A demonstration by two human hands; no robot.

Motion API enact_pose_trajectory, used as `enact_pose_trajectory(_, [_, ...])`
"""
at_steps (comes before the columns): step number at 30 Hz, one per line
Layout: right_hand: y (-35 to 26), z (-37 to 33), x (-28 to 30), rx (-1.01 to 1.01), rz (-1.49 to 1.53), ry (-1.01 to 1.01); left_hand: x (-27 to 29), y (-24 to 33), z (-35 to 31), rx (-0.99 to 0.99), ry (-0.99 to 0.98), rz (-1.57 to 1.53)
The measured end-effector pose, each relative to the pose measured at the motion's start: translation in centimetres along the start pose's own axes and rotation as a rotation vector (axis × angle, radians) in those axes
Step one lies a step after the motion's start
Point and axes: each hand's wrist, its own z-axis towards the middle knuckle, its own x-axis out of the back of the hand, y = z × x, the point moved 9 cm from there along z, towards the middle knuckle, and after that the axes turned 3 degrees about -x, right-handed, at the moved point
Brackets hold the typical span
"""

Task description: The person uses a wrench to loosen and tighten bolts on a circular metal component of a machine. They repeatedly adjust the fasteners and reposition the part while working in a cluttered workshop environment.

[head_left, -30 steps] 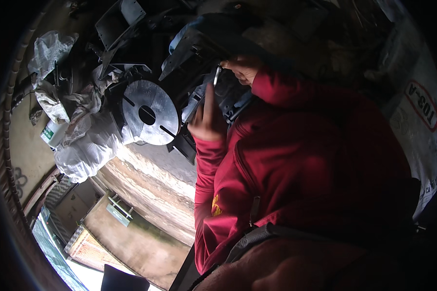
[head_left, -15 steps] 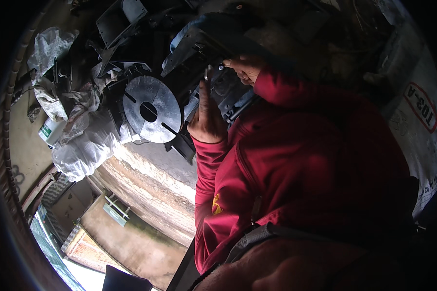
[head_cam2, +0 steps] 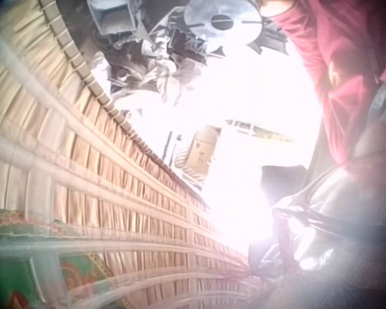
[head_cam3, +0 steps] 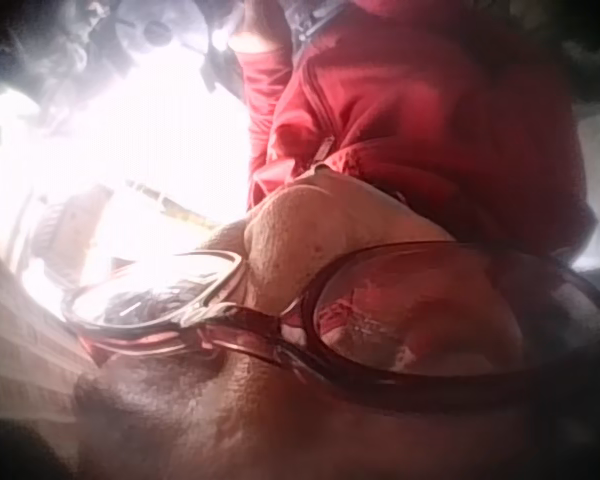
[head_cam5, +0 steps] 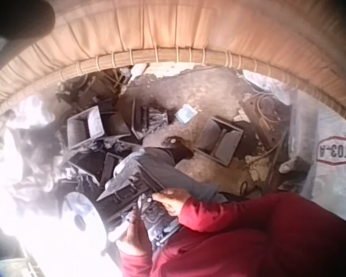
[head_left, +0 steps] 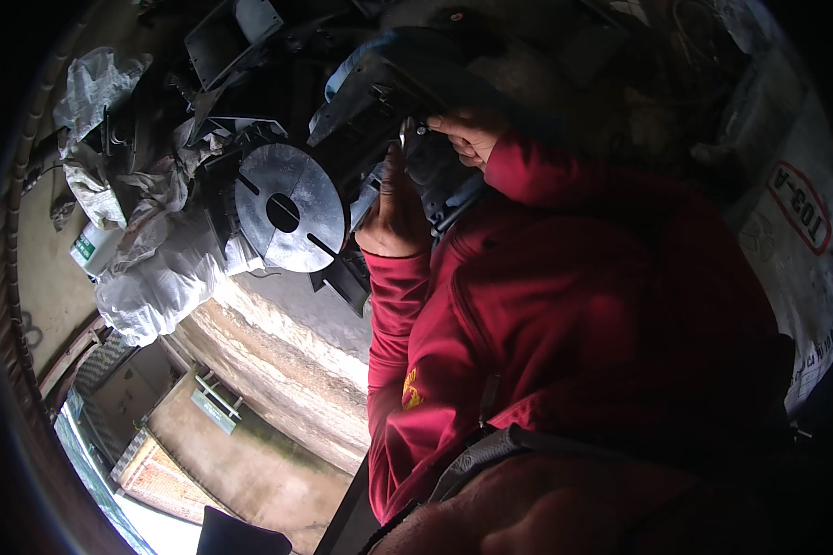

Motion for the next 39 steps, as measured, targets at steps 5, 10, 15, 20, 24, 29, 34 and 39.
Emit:
enact_pose_trajectory(5, [0.6,0.2,0.2,-0.001,0.069,-0.027,-0.8,0.5,2.4,-0.01,0.023,0.022])
enact_pose_trajectory(10, [-0.3,-0.4,-0.1,0.019,0.097,-0.03,-3.1,0.2,3.1,0.136,-0.079,-0.012])
enact_pose_trajectory(15, [0.2,-0.1,0.6,0.025,0.144,-0.01,-3.5,0.1,3.4,0.109,-0.002,0.011])
enact_pose_trajectory(20, [0.5,-0.2,0.5,-0.044,0.174,0.03,-3.4,0.0,3.0,0.115,0.024,0.056])
enact_pose_trajectory(24, [1.6,0.1,0.7,-0.175,0.265,-0.003,-3.4,0.3,3.3,0.139,0.009,-0.013])
enact_pose_trajectory(29, [1.1,0.0,0.7,-0.161,0.272,0.065,-3.5,0.3,3.3,0.112,0.018,-0.057])
enact_pose_trajectory(34, [1.0,-0.2,0.3,-0.18,0.228,0.029,-3.6,-0.2,2.8,0.131,0.047,-0.079])
enact_pose_trajectory(39, [0.8,-0.8,0.2,-0.22,0.209,0.034,-4.2,-0.4,2.6,0.095,0.007,-0.087])
